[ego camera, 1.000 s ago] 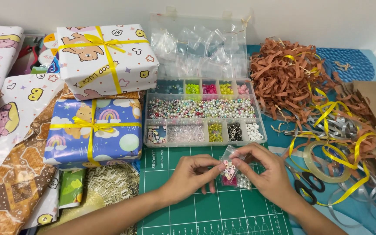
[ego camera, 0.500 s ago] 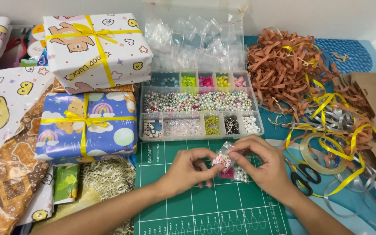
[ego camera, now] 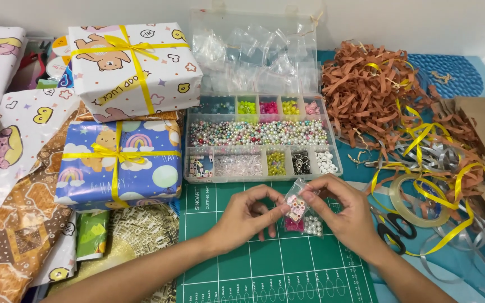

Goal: The person is sorting and packing small colorful beads from a plastic organizer into small clear plastic bags.

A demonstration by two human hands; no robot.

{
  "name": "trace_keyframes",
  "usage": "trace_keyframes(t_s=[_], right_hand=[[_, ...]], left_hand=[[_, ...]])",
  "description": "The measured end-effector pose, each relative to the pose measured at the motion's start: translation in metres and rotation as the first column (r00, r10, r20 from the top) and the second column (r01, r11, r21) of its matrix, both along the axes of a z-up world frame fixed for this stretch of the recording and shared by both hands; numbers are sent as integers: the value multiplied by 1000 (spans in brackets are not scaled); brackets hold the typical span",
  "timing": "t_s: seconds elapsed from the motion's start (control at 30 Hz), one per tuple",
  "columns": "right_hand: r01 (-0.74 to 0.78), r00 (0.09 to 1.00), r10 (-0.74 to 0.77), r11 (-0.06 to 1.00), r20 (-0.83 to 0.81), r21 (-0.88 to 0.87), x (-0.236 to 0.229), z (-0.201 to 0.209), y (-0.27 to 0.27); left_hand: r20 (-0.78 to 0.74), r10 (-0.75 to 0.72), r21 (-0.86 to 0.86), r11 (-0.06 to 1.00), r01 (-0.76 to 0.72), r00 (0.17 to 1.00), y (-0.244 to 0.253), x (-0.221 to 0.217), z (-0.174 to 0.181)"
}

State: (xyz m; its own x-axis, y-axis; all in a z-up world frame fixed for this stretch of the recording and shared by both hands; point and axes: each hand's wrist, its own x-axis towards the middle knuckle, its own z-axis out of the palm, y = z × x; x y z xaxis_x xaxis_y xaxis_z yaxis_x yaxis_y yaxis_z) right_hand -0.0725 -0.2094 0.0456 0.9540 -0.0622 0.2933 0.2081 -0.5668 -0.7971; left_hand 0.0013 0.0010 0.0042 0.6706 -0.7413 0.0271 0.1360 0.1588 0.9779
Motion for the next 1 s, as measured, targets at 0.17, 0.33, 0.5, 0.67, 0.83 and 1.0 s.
trace_keyframes(t_s=[0.17,0.33,0.5,0.67,0.83,1.0], right_hand=[[-12,997,17,997,-72,74,-1,-6,0],[-40,997,42,998,-60,40,1,-3,2],[-20,999,23,998,-44,54,-1,-1,4],[-95,958,119,990,260,-104,5,-16,-2],[44,898,90,956,431,-291,8,-12,-16],[15,954,55,973,295,-230,5,-3,-11]], left_hand=[[20,-29,44,999,28,999,2,0,6],[73,-7,-15,1000,8,997,1,1,5],[41,-43,44,998,42,998,1,0,4],[91,-55,42,998,51,994,1,-1,4],[91,-56,29,998,54,994,0,1,5],[52,-40,74,997,36,998,-1,0,-2]])
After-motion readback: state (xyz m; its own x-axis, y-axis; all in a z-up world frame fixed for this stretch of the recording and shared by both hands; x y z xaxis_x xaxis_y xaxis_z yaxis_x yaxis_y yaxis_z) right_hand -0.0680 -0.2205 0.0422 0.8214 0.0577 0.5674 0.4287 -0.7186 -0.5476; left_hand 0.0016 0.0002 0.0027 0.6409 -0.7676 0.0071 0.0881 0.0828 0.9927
